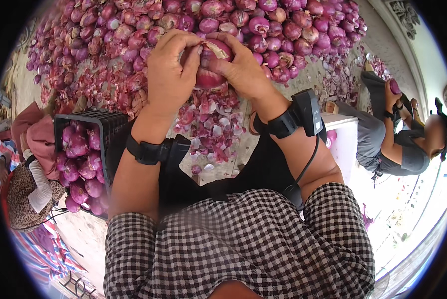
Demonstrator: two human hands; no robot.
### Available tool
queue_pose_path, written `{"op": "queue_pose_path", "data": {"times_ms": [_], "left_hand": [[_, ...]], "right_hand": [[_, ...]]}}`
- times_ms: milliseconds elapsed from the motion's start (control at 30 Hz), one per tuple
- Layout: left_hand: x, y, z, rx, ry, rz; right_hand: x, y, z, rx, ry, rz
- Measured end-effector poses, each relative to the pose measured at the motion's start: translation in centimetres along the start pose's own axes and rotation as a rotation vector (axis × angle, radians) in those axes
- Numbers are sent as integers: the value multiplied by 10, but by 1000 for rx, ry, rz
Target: Peeling a large red onion by hand while sitting near a pile of onions.
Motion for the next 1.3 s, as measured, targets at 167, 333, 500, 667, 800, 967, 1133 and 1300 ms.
{"op": "queue_pose_path", "data": {"times_ms": [167, 333, 500, 667, 800, 967, 1133, 1300], "left_hand": [[-1, 0, -3, 25, -85, -40], [2, 0, -3, 14, -107, -5], [6, -1, 7, -68, -40, 82], [13, 1, 17, -158, 37, 154], [17, 5, 29, -191, 103, 266], [28, 11, 30, -234, 269, 469], [33, 22, 24, -215, 330, 633], [34, 24, 15, -229, 437, 605]], "right_hand": [[1, -1, -2, -11, -32, -9], [1, 2, -1, 4, -59, 1], [4, 8, 11, 40, 55, 39], [1, 14, 8, 132, 7, 45], [6, 14, 2, 218, 64, 171], [10, 18, -10, 241, 76, 399], [19, 30, -5, 306, 20, 494], [24, 33, -7, 300, -10, 609]]}}
Point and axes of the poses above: each hand's wrist, its own y-axis away from the middle knuckle, its own x-axis out of the palm, z = x × y, the point moved 10 cm from there along -y, towards the middle knuckle, and after that the axes turned 11 degrees about -y, right-handed, at the moved point
